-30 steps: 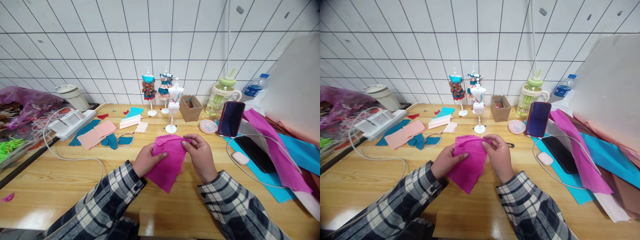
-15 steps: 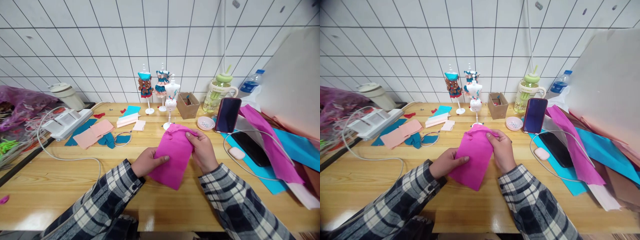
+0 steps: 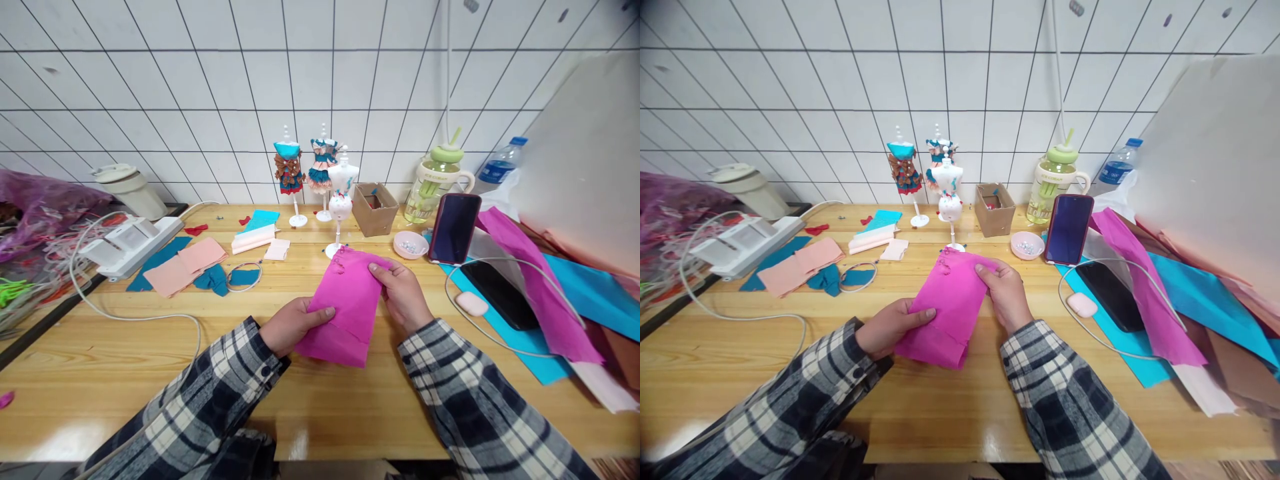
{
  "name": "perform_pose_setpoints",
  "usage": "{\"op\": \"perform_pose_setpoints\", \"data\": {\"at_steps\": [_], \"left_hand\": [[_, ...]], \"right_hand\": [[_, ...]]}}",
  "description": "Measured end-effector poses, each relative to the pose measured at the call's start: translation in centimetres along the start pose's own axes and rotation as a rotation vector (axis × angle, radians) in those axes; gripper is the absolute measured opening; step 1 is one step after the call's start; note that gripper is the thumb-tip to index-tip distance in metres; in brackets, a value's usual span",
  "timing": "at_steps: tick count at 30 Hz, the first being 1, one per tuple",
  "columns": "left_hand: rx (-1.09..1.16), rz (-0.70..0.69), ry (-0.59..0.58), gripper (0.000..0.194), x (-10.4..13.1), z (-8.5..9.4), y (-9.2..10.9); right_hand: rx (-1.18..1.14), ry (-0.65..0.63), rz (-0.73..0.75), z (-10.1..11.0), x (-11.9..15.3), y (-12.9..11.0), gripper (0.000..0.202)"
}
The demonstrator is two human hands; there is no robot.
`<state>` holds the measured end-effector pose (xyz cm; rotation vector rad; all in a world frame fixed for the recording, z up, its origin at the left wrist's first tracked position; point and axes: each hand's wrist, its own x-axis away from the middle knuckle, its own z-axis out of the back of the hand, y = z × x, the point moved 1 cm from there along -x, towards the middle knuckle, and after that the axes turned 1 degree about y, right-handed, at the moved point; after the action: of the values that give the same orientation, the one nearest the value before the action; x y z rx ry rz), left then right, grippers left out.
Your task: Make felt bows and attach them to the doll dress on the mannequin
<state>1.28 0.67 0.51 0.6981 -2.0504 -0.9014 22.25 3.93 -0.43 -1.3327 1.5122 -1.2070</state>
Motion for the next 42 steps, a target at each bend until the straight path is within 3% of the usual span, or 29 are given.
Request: {"op": "perform_pose_setpoints", "data": {"at_steps": [5, 7, 10, 13, 16, 18, 21, 26, 30, 36, 42], "left_hand": [[0.051, -0.056, 0.099, 0.033, 0.1, 1.1, 0.6], [0.055, -0.099, 0.130, 0.032, 0.1, 1.5, 0.8], [0.042, -0.168, 0.178, 0.031, 0.0, 1.9, 0.8], [0.012, -0.238, 0.239, 0.033, -0.3, 2.1, 0.7], [-0.006, -0.284, 0.273, 0.035, -0.5, 2.3, 0.7], [-0.030, -0.300, 0.291, 0.035, -0.6, 2.5, 0.6], [-0.127, -0.323, 0.331, 0.035, -0.7, 3.0, 0.6], [-0.291, -0.370, 0.389, 0.038, -0.8, 3.3, 0.5], [-0.420, -0.403, 0.427, 0.036, -0.6, 2.9, 0.5], [-0.496, -0.439, 0.447, 0.035, -0.4, 2.2, 0.7], [-0.528, -0.430, 0.411, 0.034, -0.3, 1.9, 0.7]], "right_hand": [[0.970, -0.005, 0.375, 3.6, -1.5, -1.0, 0.040], [1.292, -0.083, 0.357, 4.5, -1.7, -0.6, 0.044], [1.530, -0.158, 0.281, 5.1, -1.7, 0.4, 0.040], [1.560, -0.218, 0.273, 5.0, -1.7, 0.8, 0.019], [1.484, -0.177, 0.252, 4.6, -1.4, 0.2, 0.015], [1.357, -0.158, 0.188, 4.2, -0.8, -0.4, 0.019], [1.158, -0.303, 0.107, 3.2, 0.2, -1.1, 0.028], [1.099, -0.401, 0.084, 2.0, 1.5, -1.4, 0.055], [1.127, -0.482, 0.046, 1.1, 2.2, -1.2, 0.062], [1.279, -0.412, 0.079, 0.3, 2.9, -1.3, 0.062], [1.357, -0.429, 0.086, -0.1, 2.9, -1.4, 0.060]]}}
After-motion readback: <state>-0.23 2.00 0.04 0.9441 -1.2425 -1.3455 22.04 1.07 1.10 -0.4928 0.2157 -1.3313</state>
